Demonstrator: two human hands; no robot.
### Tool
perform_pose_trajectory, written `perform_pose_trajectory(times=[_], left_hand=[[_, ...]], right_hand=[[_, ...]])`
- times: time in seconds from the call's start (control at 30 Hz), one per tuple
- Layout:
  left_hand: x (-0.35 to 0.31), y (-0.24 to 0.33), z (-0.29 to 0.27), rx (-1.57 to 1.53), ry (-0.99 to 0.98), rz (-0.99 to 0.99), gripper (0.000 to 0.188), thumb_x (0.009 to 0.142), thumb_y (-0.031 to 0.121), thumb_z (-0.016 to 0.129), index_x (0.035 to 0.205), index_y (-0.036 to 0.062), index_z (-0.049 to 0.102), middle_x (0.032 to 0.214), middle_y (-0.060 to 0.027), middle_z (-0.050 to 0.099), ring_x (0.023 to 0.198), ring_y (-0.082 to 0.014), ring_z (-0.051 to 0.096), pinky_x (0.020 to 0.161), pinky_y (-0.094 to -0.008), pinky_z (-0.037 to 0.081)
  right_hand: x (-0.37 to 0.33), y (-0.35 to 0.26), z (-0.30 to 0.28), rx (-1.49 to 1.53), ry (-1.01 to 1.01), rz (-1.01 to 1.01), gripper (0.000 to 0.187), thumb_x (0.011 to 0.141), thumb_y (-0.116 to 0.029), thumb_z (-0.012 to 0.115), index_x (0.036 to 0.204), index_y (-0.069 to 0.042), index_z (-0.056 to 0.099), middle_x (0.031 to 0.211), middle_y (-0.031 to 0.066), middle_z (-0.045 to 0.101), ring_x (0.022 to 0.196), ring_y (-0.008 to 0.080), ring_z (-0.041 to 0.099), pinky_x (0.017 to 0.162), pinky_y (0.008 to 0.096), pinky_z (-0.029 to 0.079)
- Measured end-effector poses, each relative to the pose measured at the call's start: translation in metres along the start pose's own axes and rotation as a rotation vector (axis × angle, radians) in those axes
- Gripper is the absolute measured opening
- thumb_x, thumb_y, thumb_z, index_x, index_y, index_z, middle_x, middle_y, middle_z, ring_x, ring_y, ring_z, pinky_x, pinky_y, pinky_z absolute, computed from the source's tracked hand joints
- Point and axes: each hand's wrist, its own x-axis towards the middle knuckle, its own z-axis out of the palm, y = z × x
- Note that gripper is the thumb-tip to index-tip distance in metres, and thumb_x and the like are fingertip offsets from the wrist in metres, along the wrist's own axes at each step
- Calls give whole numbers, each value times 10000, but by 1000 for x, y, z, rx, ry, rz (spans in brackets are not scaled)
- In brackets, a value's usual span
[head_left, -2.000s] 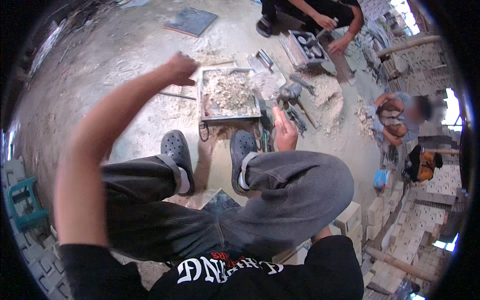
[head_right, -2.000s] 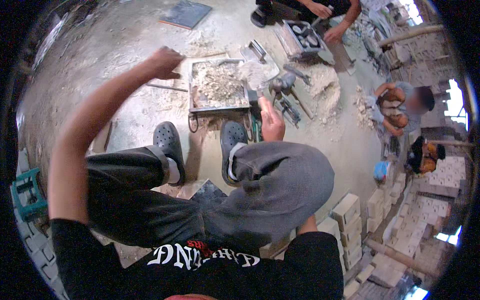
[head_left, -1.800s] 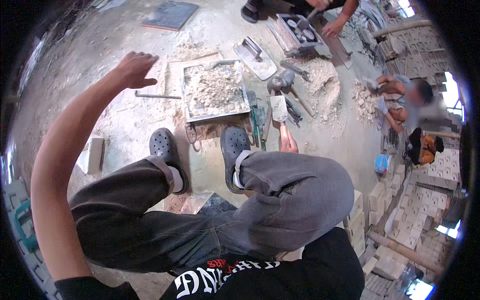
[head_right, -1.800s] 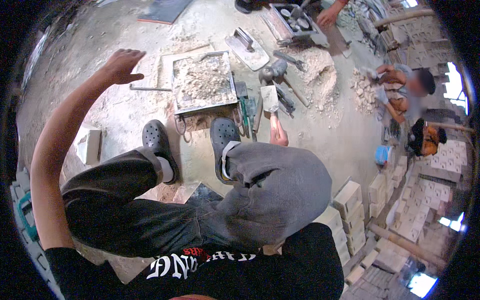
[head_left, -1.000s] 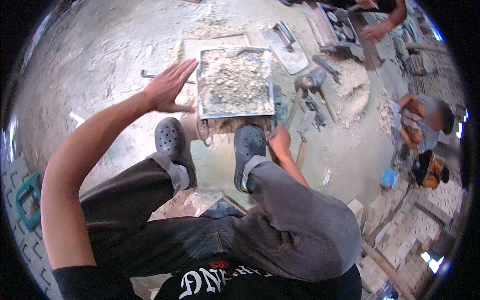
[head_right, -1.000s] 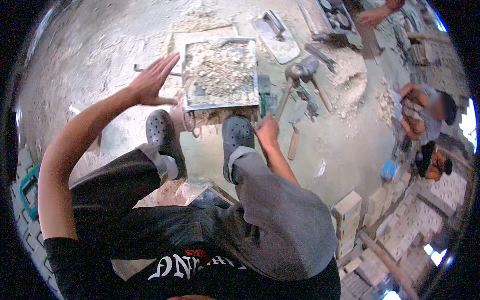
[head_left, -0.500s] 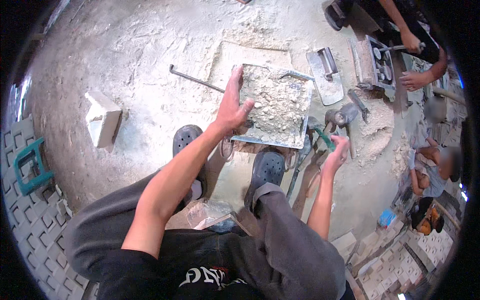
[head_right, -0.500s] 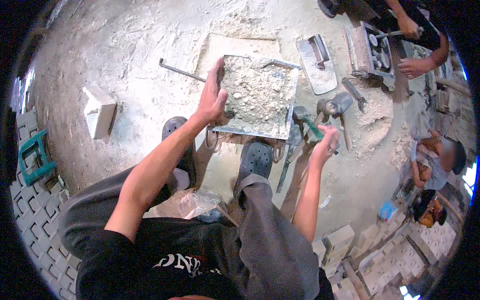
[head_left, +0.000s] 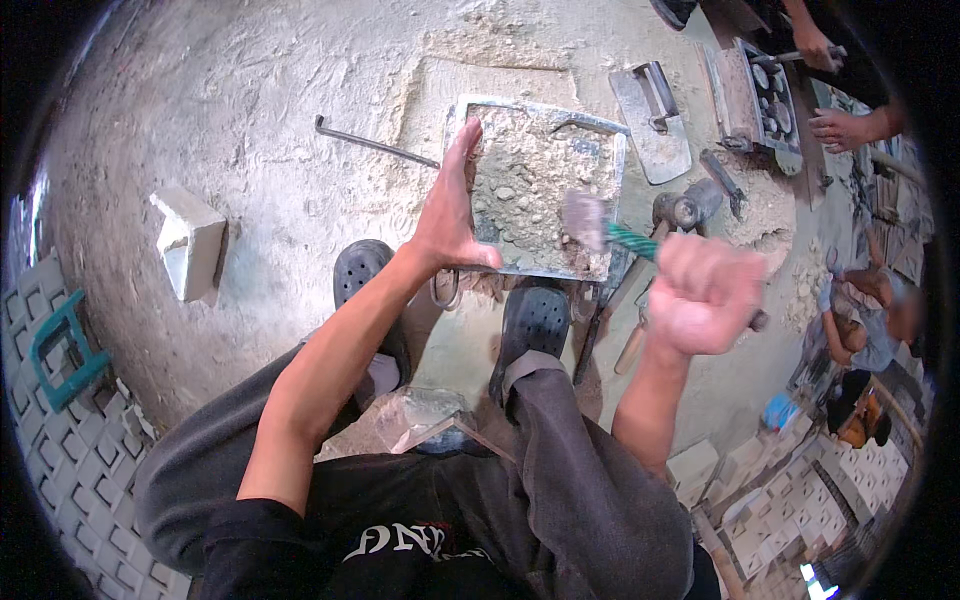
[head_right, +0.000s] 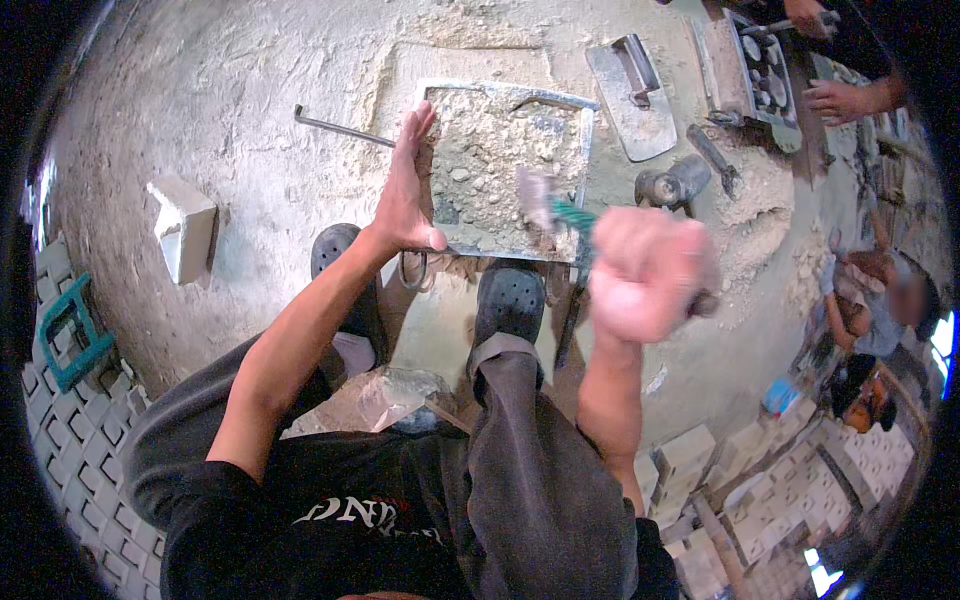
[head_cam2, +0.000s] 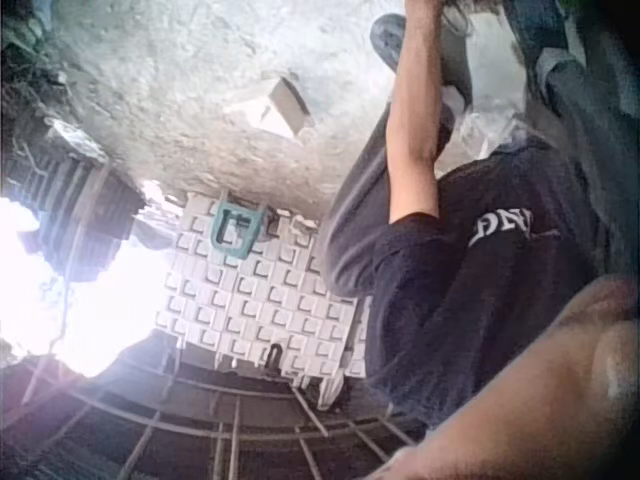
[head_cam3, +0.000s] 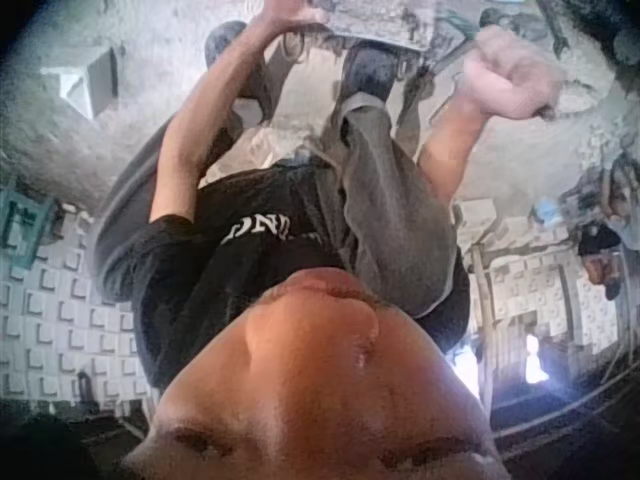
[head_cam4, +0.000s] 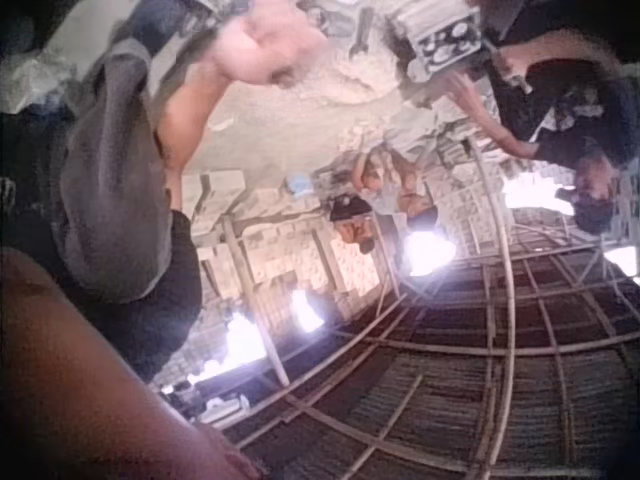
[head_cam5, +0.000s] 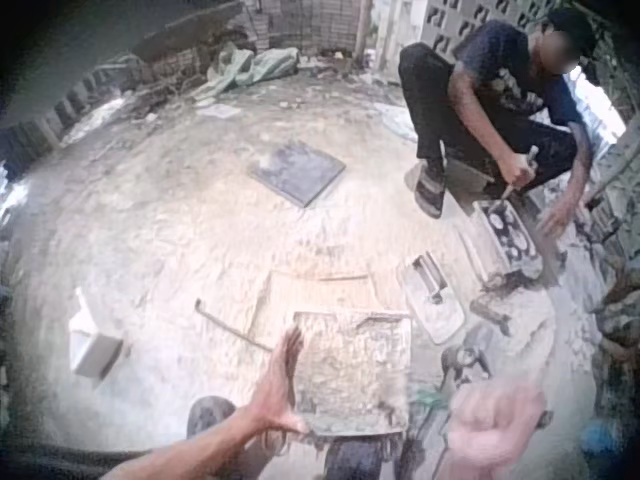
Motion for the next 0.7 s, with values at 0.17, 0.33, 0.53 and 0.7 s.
perform_pose_trajectory(times=[0.17, 0.33, 0.53, 0.7], left_hand=[[-2, 22, -3, 273, -135, 43, 1606, 436, 816, 792, 1521, -81, 20, 1576, -285, 184, 1453, -416, 249, 1195, -485, 215], [0, 31, -4, 439, -160, 42, 1562, 451, 801, 795, 1507, -92, 69, 1555, -286, 245, 1417, -432, 310, 1181, -484, 247], [-4, 39, 5, 479, -124, 27, 1519, 457, 753, 828, 1498, -89, 110, 1541, -271, 291, 1412, -420, 327, 1183, -473, 254], [-2, 42, 5, 552, -178, -89, 1528, 450, 741, 834, 1499, -88, 94, 1544, -265, 287, 1416, -390, 340, 1188, -457, 256]], right_hand=[[-18, 52, 32, -39, 34, 131, 426, 1015, -104, 446, 594, -86, 385, 518, -18, 367, 436, 84, 321, 414, 296, 239], [-18, 43, 39, 63, 102, 73, 484, 1024, -117, 457, 553, -90, 346, 503, -25, 368, 429, 64, 304, 416, 275, 229], [-20, 37, 52, -106, 137, 145, 479, 1039, -146, 440, 573, -102, 336, 488, -26, 320, 422, 80, 246, 423, 288, 217], [-20, 46, 53, -242, 101, 175, 471, 1045, -153, 449, 588, -119, 341, 486, -33, 305, 410, 82, 256, 420, 294, 220]])
